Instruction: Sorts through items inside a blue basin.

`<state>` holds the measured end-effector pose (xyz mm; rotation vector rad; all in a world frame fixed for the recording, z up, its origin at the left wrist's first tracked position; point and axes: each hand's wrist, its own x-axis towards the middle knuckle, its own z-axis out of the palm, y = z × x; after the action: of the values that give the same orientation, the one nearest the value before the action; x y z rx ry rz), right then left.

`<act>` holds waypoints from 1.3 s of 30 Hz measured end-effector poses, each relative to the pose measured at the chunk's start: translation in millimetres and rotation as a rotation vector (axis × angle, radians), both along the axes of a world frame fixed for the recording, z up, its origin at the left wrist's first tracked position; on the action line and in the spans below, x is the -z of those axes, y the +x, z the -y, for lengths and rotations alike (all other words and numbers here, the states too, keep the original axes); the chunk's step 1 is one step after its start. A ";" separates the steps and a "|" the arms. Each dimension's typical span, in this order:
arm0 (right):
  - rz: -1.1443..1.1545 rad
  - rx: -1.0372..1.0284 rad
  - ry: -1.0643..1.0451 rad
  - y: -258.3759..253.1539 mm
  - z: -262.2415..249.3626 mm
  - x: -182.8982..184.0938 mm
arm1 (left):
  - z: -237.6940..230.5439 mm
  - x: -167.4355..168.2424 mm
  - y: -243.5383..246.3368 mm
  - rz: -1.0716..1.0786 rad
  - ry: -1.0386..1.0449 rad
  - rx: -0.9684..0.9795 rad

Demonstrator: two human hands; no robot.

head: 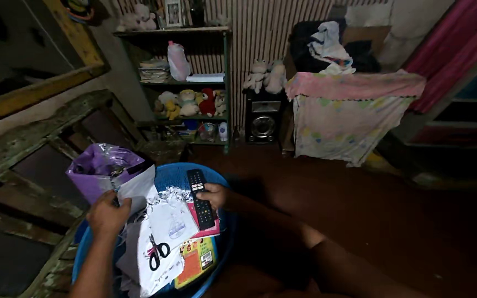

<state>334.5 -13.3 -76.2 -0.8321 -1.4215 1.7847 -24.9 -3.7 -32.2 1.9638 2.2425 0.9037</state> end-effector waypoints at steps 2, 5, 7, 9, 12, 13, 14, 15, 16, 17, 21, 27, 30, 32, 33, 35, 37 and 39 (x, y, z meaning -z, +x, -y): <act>-0.173 0.041 -0.144 8.6 3.9 -4.1 | -0.9 -0.7 1.4 0.005 0.011 0.031; -0.248 0.118 -0.164 13.9 3.8 0.5 | -4.8 -1.2 3.7 0.014 -0.003 0.069; -0.281 0.177 -0.067 12.2 1.6 7.8 | -7.5 -0.3 4.3 0.013 -0.022 0.067; -0.235 0.271 0.049 8.6 1.3 9.7 | -9.4 3.0 1.1 -0.004 -0.033 0.060; -0.213 0.410 0.104 4.5 -2.1 12.1 | -8.8 4.4 -2.3 -0.017 -0.030 0.062; -0.226 0.439 0.086 4.2 -2.7 12.4 | -8.4 4.4 -2.6 -0.014 -0.033 0.060; -0.234 0.460 0.066 4.2 -2.7 12.3 | -7.4 4.3 -2.4 -0.011 -0.036 0.062; -0.236 0.474 0.051 4.4 -2.3 11.9 | -6.3 4.0 -2.3 -0.007 -0.037 0.065; -0.242 0.481 0.045 4.6 -2.2 12.0 | -5.9 4.1 -2.4 -0.008 -0.040 0.064; -0.251 0.483 0.049 4.8 -2.1 12.2 | -6.2 4.6 -2.6 -0.010 -0.045 0.060; -0.280 0.520 0.038 6.5 -3.4 12.2 | -6.1 2.5 -1.2 -0.016 -0.059 0.049; -0.461 0.490 0.024 10.9 -1.8 16.7 | -0.2 -7.1 5.1 0.009 -0.118 0.013; -0.461 0.455 0.037 14.6 -4.5 20.0 | -3.6 -3.4 3.4 -0.008 -0.093 0.000; -0.483 0.438 0.046 15.9 -5.2 20.0 | -5.5 -2.0 3.5 -0.012 -0.088 0.001; -0.489 0.444 0.040 16.1 -5.3 18.5 | -6.3 -2.1 4.5 -0.009 -0.089 0.002; -0.492 0.468 0.015 15.9 -5.2 15.9 | -7.2 -3.4 7.0 -0.010 -0.094 -0.003; -0.499 0.493 -0.014 14.5 -5.9 13.9 | -8.3 -2.8 6.8 -0.024 -0.089 -0.001; -0.507 0.501 -0.031 14.3 -7.3 13.8 | -9.6 -1.4 6.0 -0.030 -0.087 0.004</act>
<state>348.8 -6.0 -90.0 -0.6181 -0.7753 1.4845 -19.0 5.9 -30.9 1.9572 2.2517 0.7673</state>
